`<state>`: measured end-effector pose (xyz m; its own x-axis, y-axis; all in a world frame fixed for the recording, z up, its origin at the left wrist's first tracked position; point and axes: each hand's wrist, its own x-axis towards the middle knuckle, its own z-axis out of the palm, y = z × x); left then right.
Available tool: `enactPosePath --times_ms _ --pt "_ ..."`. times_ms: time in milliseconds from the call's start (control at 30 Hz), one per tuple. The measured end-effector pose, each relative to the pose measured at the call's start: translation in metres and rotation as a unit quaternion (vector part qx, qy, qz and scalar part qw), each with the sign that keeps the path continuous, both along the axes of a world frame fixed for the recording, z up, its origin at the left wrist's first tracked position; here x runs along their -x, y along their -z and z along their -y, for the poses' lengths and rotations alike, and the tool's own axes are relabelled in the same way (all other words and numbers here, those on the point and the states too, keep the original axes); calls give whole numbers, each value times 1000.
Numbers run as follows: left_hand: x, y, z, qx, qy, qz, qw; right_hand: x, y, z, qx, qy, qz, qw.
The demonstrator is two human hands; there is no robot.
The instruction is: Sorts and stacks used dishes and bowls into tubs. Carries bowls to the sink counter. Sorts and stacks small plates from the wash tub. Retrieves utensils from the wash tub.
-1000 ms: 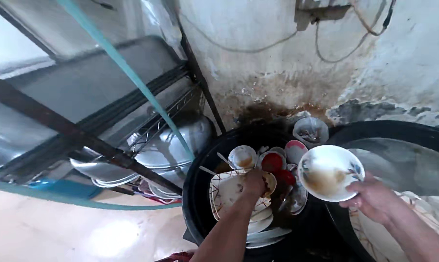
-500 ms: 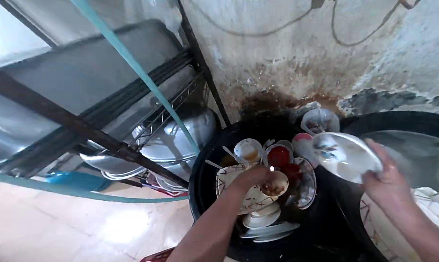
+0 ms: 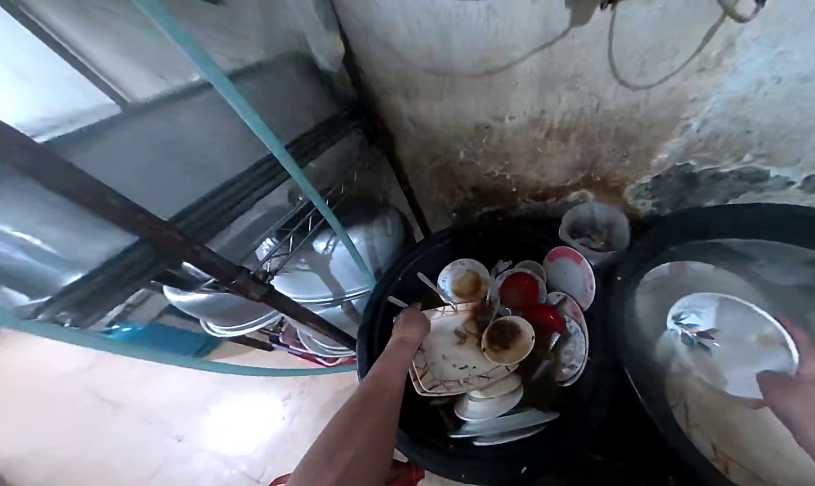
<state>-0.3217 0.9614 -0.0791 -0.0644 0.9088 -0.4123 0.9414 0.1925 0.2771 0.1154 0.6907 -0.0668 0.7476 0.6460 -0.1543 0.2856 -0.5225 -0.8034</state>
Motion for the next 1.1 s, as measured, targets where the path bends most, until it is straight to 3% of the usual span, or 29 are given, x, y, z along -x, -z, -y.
enactPosePath --times_ms 100,200,333,400,500,567,700,767,833,967,1100 --pt "-3 4 -1 5 -22 2 1000 -7 11 2 16 59 -84 995" --pt "2 3 5 -19 -93 108 990 -11 17 10 26 63 -144 987" --pt "8 -1 6 -21 -228 338 913 -6 8 18 8 92 -280 956" --pt "2 -4 12 10 -246 400 883 1 -3 17 -14 107 -321 941" --pt "-14 -14 23 -11 -205 390 898 16 -31 6 -42 84 -337 937" --pt "-22 -29 25 -68 -124 361 922 27 -52 -4 -57 51 -324 943" --pt "-29 -99 30 -217 16 263 940 45 -71 -31 -71 17 -326 943" --pt "-27 -124 35 -241 15 259 935 56 -73 -47 -71 -6 -341 938" --pt "-25 -131 39 -227 -52 311 922 71 -75 -66 -66 -28 -353 933" --pt "-24 -94 49 -79 -141 446 880 114 -80 -105 -50 -95 -369 923" --pt "-41 -38 62 13 -129 410 903 158 -76 -141 -36 -178 -339 923"
